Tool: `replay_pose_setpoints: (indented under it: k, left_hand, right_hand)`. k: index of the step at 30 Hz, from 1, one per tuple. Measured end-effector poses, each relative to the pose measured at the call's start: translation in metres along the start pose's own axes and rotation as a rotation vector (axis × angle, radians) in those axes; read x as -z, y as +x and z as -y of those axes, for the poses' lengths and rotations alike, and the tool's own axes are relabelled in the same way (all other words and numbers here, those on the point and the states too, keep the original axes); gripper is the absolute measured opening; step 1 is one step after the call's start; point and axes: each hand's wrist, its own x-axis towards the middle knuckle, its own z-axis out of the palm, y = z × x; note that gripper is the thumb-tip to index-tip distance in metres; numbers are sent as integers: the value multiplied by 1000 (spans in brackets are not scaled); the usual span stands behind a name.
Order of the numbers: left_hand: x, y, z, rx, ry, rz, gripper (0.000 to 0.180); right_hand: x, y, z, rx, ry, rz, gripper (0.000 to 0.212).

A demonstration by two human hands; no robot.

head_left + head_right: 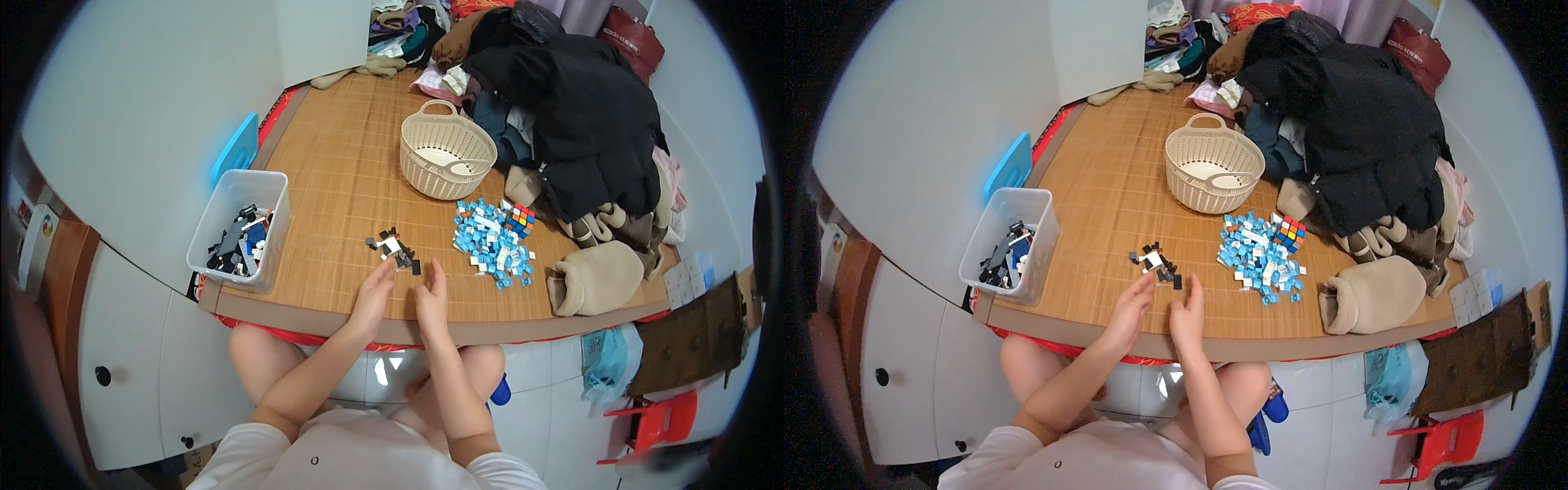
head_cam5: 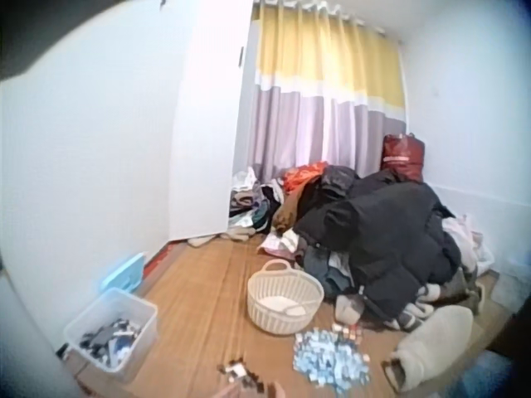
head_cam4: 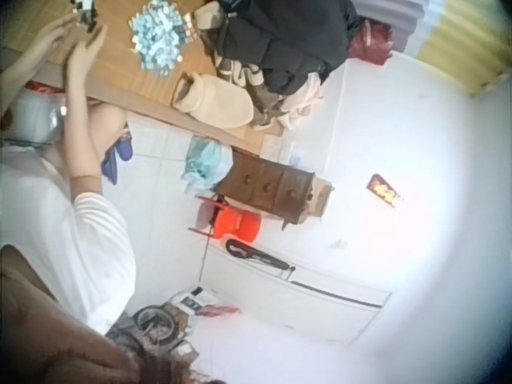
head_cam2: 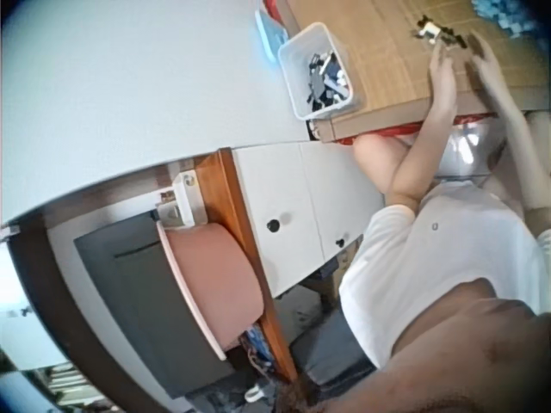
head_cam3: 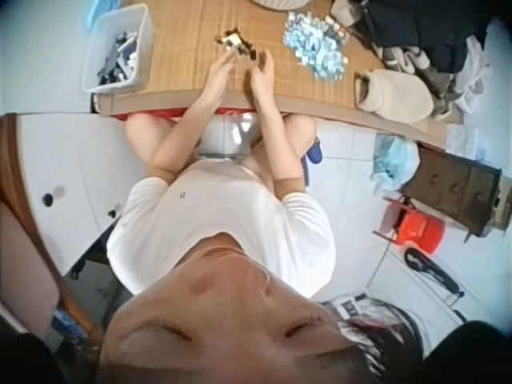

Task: The person sits at a table and assembles small plastic building blocks by hand. They pick up individual pieces from a pile and a container, connect them to a growing structure, and occasionally separate pieces to adjust the build.

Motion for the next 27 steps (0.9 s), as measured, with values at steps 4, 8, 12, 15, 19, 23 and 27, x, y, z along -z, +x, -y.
replay_pose_setpoints:
  k: [4, 8, 12, 15, 19, 23, 27]
  left_hand:
    - [-5, 5, 1, -21, 33, -29, 54]
    - [2, 14, 12, -65, 42, -7, 52]
    - [-4, 11, 5, -40, 15, 24, 51]
    - [-3, 8, 2, -40, -4, 63, 50]
    - [-4, 2, -2, 5, -3, 48, 50]
    - [-3, -5, -1, 36, 1, 14, 48]
    - [-1, -14, -8, 54, -39, 26, 49]
  right_hand:
    - [-1, 14, -10, 106, -283, 69, 55]
    - [-10, 12, -15, 181, -486, 106, 51]
    - [-15, 9, -14, 201, -479, 124, 48]
    - [-17, 2, -5, 176, -486, 177, 47]
    - [-19, 0, -10, 154, -332, 163, 47]
    - [-25, -3, -22, -11, 21, 129, 50]
    - [-32, -21, 19, -192, 246, 68, 53]
